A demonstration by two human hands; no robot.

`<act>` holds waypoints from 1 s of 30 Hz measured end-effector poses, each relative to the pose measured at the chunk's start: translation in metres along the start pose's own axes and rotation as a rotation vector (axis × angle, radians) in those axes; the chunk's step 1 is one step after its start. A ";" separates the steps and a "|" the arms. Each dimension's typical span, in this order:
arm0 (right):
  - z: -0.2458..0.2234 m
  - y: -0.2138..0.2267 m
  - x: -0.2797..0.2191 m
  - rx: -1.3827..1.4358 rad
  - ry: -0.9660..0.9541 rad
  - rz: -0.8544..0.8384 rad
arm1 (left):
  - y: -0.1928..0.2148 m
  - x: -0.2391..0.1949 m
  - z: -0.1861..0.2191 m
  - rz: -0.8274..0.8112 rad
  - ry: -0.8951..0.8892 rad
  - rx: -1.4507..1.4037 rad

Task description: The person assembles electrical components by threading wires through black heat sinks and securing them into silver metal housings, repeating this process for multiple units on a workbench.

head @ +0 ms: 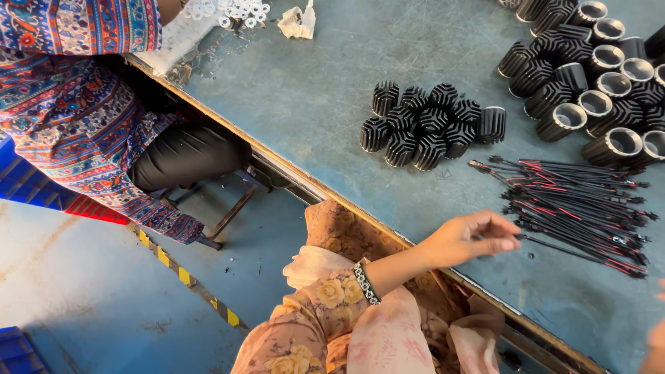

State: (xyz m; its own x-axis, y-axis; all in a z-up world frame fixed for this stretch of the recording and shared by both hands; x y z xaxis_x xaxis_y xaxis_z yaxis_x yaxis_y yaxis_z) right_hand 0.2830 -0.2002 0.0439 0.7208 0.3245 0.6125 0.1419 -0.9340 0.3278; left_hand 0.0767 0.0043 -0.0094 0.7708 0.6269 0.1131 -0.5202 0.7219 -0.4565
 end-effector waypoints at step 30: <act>-0.049 -0.032 -0.037 0.160 -0.194 -0.205 | 0.015 0.042 0.032 0.378 -0.064 -0.153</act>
State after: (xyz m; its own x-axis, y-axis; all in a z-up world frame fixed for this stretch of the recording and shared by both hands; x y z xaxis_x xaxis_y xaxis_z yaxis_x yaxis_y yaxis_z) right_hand 0.2186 -0.1755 0.0456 0.7801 0.4880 0.3916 0.3910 -0.8688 0.3038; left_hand 0.0899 0.0511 0.0166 0.5095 0.8598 -0.0353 -0.6977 0.3888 -0.6017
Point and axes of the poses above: each hand's wrist, its own x-axis towards the middle knuckle, its own y-axis out of the back of the hand, z = x × y, the point moved 5 cm from there along x, towards the middle knuckle, and after that the axes turned 12 degrees about z, right-handed, at the moved point
